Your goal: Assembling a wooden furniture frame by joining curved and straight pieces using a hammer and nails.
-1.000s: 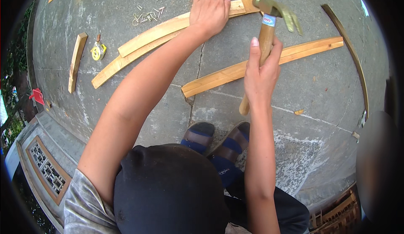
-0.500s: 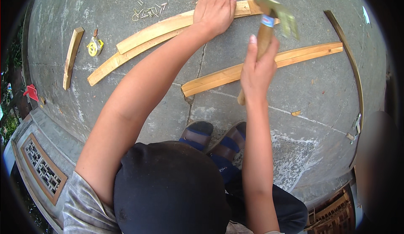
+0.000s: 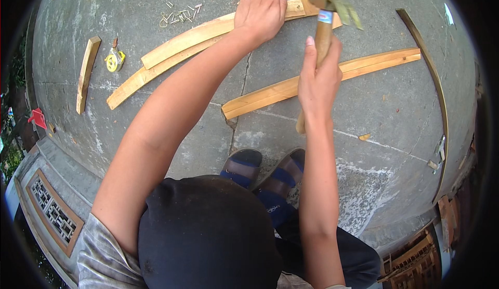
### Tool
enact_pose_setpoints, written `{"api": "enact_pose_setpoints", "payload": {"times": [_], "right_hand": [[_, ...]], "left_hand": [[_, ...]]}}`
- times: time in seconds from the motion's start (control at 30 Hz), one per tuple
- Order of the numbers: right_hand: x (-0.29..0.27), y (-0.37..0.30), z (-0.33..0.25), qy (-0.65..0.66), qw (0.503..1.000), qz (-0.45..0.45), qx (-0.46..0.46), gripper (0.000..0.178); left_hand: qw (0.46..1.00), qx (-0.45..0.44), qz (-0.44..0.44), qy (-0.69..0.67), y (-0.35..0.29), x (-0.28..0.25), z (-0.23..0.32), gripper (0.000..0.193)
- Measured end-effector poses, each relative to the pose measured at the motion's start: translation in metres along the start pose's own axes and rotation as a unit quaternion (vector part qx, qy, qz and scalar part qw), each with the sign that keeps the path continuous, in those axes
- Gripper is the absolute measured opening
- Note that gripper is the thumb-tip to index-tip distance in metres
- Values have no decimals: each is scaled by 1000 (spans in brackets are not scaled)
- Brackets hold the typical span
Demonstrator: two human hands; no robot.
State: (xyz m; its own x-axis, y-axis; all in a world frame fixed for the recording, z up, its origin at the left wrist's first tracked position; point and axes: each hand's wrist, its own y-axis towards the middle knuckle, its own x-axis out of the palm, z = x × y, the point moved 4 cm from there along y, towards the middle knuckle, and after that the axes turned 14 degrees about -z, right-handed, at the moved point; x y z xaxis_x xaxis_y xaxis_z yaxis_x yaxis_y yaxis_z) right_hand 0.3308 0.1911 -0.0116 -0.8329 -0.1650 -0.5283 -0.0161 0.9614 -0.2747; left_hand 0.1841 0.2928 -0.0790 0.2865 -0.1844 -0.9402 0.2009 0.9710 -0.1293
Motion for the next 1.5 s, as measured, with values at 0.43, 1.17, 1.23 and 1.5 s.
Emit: {"api": "enact_pose_setpoints", "payload": {"times": [0.43, 1.17, 1.23, 1.5], "right_hand": [[-38, -42, -3, 202, 978, 23, 50, 31], [-33, -62, 43, 162, 977, 9, 135, 33], [-35, -41, 32, 95, 990, 13, 102, 36], [-20, 41, 23, -105, 988, -96, 57, 36]], "left_hand": [[997, 57, -36, -48, -7, -5, -6, 42], [989, 127, -49, 52, -32, -24, -12, 59], [989, 134, -49, 47, -28, -26, -16, 59], [990, 136, -13, 23, -28, -45, -10, 59]]}}
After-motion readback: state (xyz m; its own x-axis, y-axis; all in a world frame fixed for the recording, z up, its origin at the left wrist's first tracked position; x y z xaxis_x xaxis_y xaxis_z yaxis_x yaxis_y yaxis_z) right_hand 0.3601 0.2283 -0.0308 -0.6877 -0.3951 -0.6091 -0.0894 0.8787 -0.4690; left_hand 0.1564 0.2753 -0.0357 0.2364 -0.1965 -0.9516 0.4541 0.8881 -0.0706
